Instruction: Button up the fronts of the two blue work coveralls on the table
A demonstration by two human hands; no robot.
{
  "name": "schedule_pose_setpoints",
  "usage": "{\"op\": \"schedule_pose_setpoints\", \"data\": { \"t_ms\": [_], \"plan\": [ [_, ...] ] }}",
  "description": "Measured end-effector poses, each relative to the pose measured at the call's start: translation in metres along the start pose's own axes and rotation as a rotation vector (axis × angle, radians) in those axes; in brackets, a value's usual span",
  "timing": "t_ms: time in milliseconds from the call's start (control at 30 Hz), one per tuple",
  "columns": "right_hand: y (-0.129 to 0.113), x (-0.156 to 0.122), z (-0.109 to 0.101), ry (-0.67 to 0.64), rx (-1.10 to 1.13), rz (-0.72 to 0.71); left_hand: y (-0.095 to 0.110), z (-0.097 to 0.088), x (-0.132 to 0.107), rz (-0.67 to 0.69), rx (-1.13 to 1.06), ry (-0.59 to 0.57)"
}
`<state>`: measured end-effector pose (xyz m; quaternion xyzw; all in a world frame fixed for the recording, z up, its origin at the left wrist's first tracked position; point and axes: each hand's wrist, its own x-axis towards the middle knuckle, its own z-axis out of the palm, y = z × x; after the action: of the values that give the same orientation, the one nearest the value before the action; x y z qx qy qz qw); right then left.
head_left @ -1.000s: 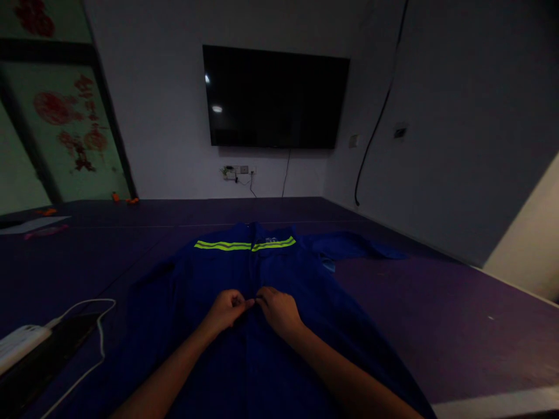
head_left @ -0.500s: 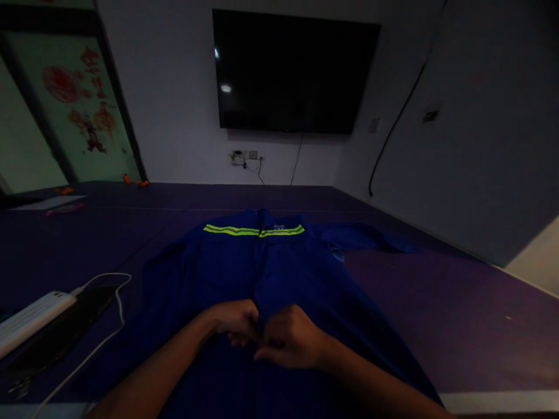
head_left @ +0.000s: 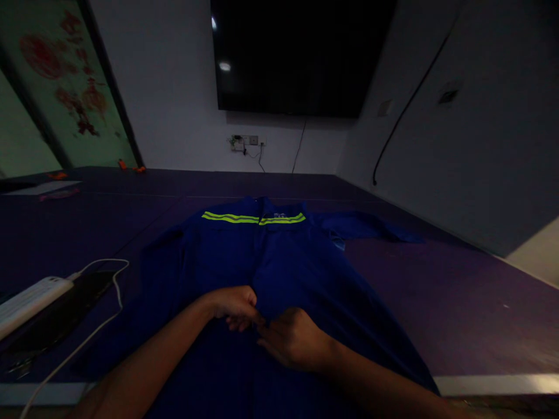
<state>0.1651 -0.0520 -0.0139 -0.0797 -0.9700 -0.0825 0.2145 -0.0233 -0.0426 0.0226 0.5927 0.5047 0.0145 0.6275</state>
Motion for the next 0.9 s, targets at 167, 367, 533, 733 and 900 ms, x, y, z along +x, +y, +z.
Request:
{"op": "schedule_pose_setpoints", "data": {
  "t_ms": [167,367,533,733,900],
  "plan": [
    [-0.001,0.001,0.002,0.056,0.001,-0.082,-0.003,-0.003,0.002,0.004,-0.006,-0.033],
    [0.002,0.004,-0.001,0.031,0.299,0.082,-0.004,-0.002,0.002,0.037,-0.005,-0.006],
    [0.006,0.007,0.000,-0.010,0.547,0.337,-0.004,-0.001,0.004,0.042,0.004,-0.013],
    [0.008,0.005,0.005,-0.075,0.707,0.495,-0.009,-0.001,0.006,0.101,-0.058,-0.048],
    [0.007,0.004,0.011,-0.081,0.697,0.592,-0.010,-0.001,0.006,0.125,-0.125,-0.066]
  ]
}}
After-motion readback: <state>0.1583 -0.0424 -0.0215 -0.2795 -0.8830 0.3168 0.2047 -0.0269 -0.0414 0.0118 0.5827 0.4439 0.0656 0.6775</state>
